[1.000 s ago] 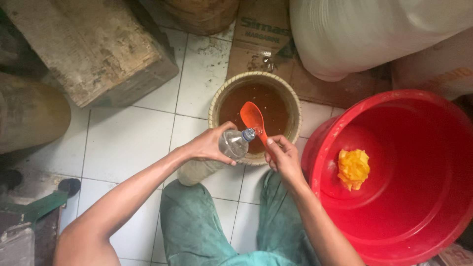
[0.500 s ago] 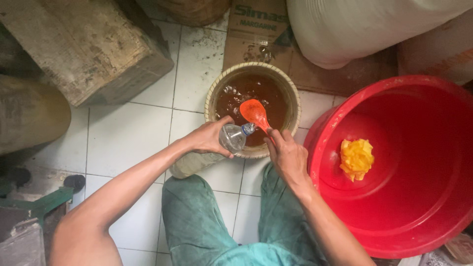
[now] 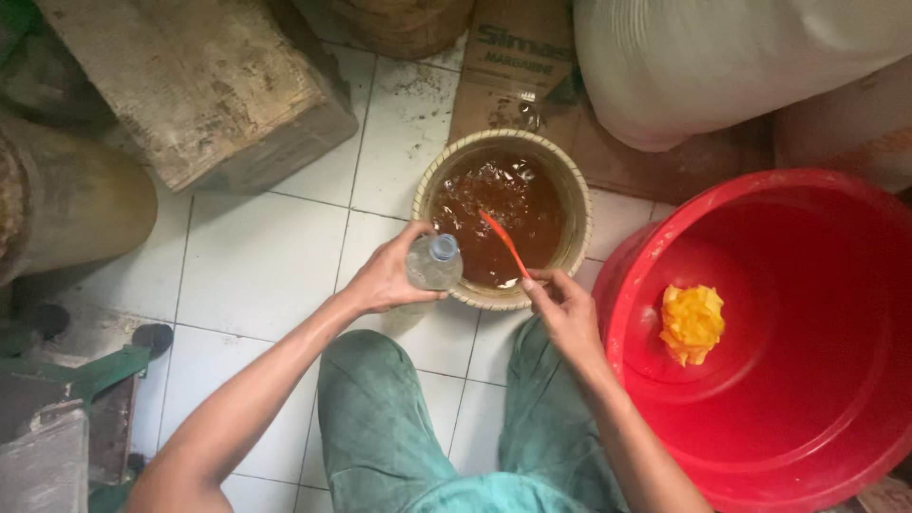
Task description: The person sits on the floor and stirs a brown liquid in a woven basket with a red plastic spoon. They briefly reach toward a nearby machine, then continue stirring and add liquid from a clear bottle into the basket.
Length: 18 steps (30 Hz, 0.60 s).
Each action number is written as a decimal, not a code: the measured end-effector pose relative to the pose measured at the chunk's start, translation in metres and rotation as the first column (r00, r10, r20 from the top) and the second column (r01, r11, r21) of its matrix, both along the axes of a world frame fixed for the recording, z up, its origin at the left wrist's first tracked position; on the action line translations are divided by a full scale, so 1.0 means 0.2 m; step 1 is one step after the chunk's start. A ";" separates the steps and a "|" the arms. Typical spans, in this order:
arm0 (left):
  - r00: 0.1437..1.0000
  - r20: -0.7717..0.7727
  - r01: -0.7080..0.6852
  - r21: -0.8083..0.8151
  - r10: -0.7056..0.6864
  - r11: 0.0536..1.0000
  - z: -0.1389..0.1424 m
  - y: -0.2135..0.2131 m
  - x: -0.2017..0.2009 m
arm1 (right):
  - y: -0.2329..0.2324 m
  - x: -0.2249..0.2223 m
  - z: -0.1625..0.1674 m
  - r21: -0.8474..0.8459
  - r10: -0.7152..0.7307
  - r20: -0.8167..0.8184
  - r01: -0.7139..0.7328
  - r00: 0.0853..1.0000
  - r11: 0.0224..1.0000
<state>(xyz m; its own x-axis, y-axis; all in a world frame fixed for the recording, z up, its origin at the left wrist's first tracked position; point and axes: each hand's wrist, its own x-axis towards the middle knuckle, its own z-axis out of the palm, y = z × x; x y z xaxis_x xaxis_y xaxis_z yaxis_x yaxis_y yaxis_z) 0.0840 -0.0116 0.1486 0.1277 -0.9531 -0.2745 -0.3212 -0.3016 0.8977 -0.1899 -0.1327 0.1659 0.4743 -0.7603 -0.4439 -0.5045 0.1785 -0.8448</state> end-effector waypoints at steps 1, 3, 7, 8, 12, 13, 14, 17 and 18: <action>0.999 -0.014 -0.044 -0.025 0.043 0.999 0.02 0.03 0.01 | 0.01 -0.01 -0.03 0.106 -0.053 0.029 0.049 0.998 0.993; 0.991 0.015 -0.132 -0.036 0.133 0.991 0.06 0.07 0.03 | 0.02 -0.02 -0.10 0.315 -0.153 0.072 0.123 0.985 0.941; 0.955 0.018 -0.288 -0.176 0.296 0.941 0.11 0.10 0.11 | 0.05 -0.04 -0.19 0.358 -0.225 0.104 0.174 0.969 0.917; 0.943 0.051 -0.313 -0.198 0.328 0.929 0.12 0.08 0.14 | 0.06 -0.05 -0.20 0.352 -0.229 0.094 0.183 0.969 0.918; 0.884 0.107 -0.407 -0.302 0.454 0.862 0.10 -0.04 0.27 | 0.08 -0.06 -0.24 0.356 -0.260 0.083 0.215 0.962 0.909; 0.871 0.098 -0.428 -0.331 0.482 0.841 0.08 -0.09 0.31 | 0.09 -0.07 -0.25 0.357 -0.257 0.076 0.215 0.963 0.909; 0.853 0.122 -0.432 -0.383 0.508 0.817 0.05 -0.14 0.35 | 0.09 -0.07 -0.25 0.358 -0.257 0.070 0.216 0.964 0.909; 0.797 0.154 -0.438 -0.518 0.584 0.735 -0.09 -0.32 0.45 | 0.12 -0.08 -0.26 0.348 -0.252 0.071 0.213 0.965 0.913; 0.781 0.147 -0.440 -0.561 0.608 0.701 -0.14 -0.40 0.47 | 0.12 -0.09 -0.25 0.339 -0.252 0.079 0.212 0.964 0.917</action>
<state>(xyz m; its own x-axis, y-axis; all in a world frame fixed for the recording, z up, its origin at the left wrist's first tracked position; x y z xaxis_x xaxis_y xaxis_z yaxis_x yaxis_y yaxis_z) 0.1790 -0.0914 0.1215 0.6412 -0.6931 0.3293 -0.5159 -0.0717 0.8536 -0.2071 -0.1090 0.1152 0.3662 -0.6788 -0.6364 -0.3155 0.5529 -0.7712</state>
